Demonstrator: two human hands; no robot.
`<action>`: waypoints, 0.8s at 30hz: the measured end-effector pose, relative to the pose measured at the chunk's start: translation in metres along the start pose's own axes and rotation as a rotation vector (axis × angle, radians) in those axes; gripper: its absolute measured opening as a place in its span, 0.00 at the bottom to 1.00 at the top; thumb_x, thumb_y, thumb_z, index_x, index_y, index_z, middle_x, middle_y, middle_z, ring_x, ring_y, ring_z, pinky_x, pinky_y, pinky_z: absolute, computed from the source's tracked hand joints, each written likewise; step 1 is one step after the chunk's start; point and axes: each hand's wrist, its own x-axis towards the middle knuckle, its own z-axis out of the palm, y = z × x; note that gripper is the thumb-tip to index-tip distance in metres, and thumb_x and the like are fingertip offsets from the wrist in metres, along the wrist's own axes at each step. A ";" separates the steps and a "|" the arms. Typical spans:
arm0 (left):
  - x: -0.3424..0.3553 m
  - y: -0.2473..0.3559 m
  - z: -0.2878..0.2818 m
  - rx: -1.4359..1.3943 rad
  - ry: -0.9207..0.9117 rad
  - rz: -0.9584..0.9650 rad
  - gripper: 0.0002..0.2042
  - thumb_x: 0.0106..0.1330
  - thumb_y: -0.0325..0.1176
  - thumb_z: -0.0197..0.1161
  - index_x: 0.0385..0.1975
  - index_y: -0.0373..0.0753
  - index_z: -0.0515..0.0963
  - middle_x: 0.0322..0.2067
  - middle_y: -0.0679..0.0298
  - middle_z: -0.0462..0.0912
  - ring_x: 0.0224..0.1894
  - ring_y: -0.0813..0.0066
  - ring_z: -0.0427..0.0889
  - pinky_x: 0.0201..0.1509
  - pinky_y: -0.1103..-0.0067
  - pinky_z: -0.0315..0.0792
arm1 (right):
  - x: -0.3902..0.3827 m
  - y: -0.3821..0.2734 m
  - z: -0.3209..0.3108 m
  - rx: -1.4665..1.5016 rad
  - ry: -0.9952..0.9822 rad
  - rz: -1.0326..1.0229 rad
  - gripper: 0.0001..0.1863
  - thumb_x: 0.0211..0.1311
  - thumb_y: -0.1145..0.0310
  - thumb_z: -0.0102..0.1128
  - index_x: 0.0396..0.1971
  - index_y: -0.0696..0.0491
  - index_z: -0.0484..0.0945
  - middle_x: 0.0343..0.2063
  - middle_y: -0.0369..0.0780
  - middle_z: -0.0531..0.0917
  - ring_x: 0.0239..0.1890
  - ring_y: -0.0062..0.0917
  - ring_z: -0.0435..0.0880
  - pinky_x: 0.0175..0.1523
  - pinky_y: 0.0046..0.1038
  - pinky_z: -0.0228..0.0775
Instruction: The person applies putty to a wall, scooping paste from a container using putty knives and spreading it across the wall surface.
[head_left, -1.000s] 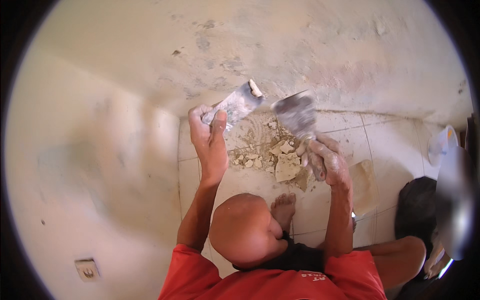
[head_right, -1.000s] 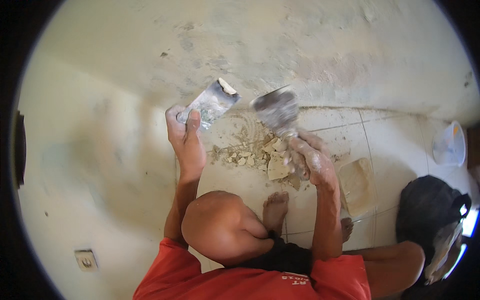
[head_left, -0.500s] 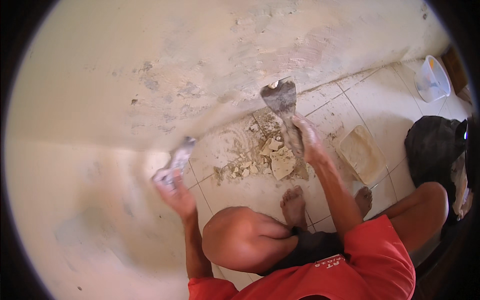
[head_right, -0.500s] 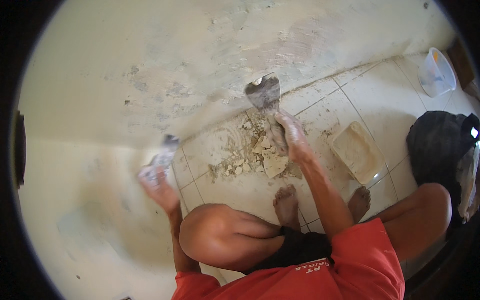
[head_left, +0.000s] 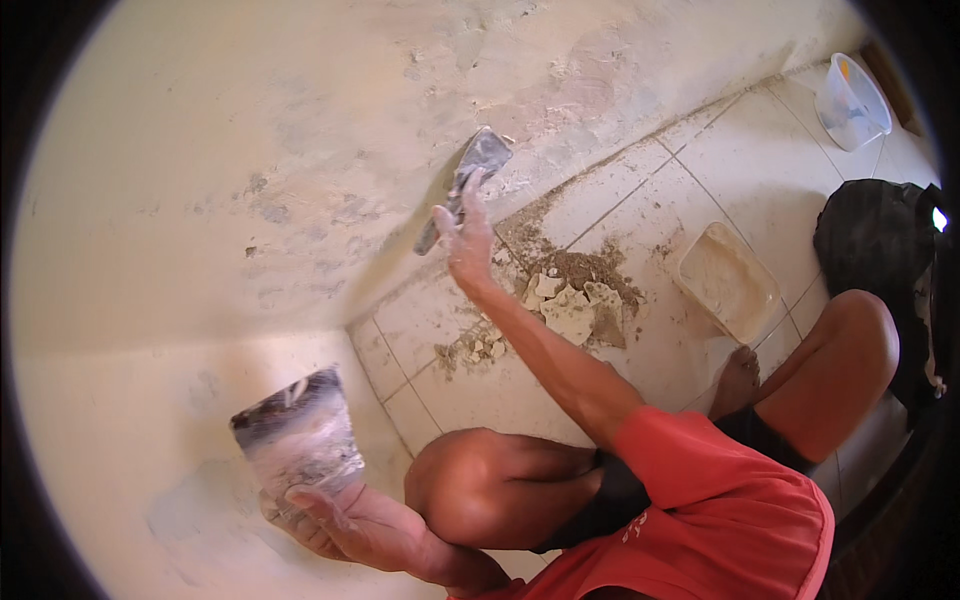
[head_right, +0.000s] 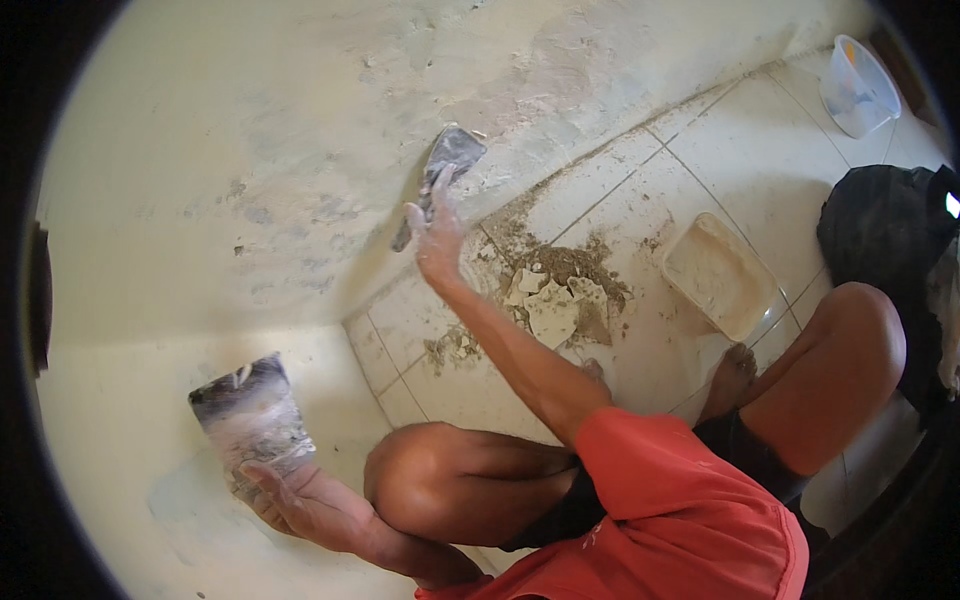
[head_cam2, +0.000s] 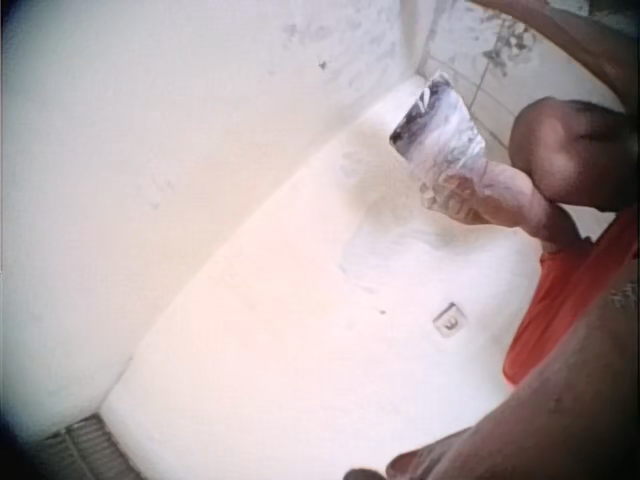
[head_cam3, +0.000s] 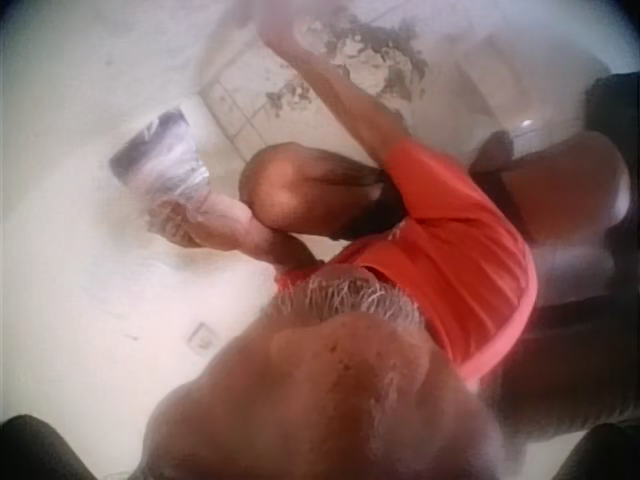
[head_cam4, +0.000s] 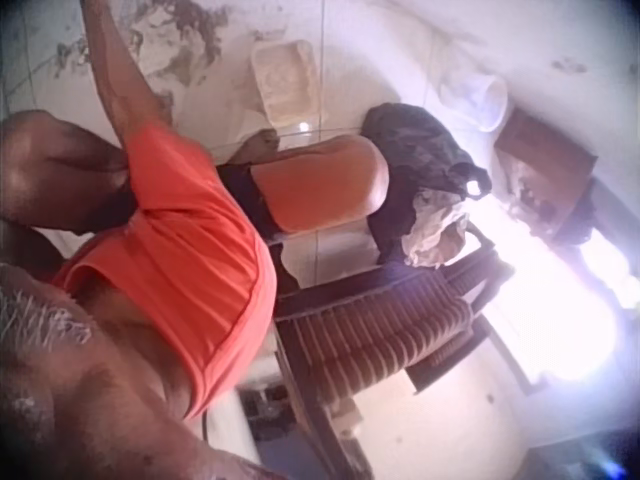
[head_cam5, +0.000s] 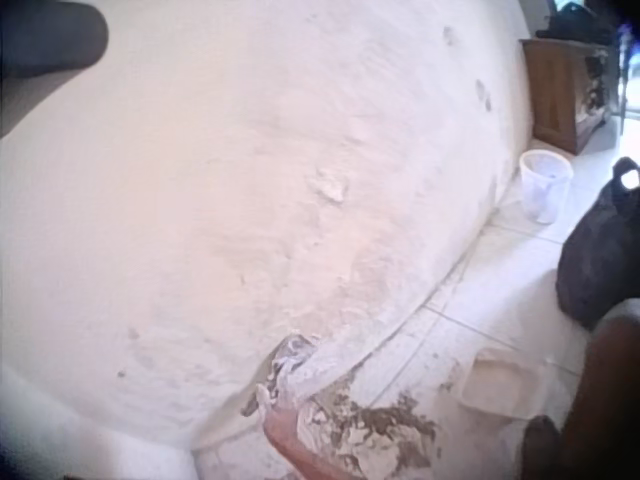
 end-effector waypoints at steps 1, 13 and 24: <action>-0.001 0.000 0.003 0.017 0.012 -0.009 0.29 0.66 0.36 0.64 0.61 0.24 0.63 0.62 0.52 0.65 0.63 0.62 0.66 0.68 0.69 0.60 | -0.004 -0.001 0.007 0.002 0.005 0.000 0.34 0.66 0.66 0.53 0.70 0.53 0.53 0.30 0.37 0.74 0.28 0.21 0.74 0.28 0.20 0.77; -0.003 -0.006 0.012 0.025 -0.146 0.051 0.28 0.67 0.37 0.61 0.60 0.23 0.62 0.63 0.50 0.64 0.64 0.59 0.64 0.68 0.64 0.57 | -0.011 -0.031 -0.073 0.489 -0.175 0.246 0.40 0.66 0.66 0.55 0.71 0.55 0.43 0.35 0.42 0.77 0.34 0.27 0.80 0.33 0.26 0.83; -0.004 -0.005 0.009 0.024 -0.222 0.044 0.28 0.67 0.36 0.61 0.59 0.22 0.62 0.62 0.50 0.63 0.65 0.57 0.63 0.68 0.64 0.57 | -0.039 -0.066 0.022 0.258 -0.160 -0.026 0.28 0.65 0.68 0.57 0.62 0.60 0.62 0.31 0.39 0.78 0.31 0.24 0.80 0.34 0.26 0.80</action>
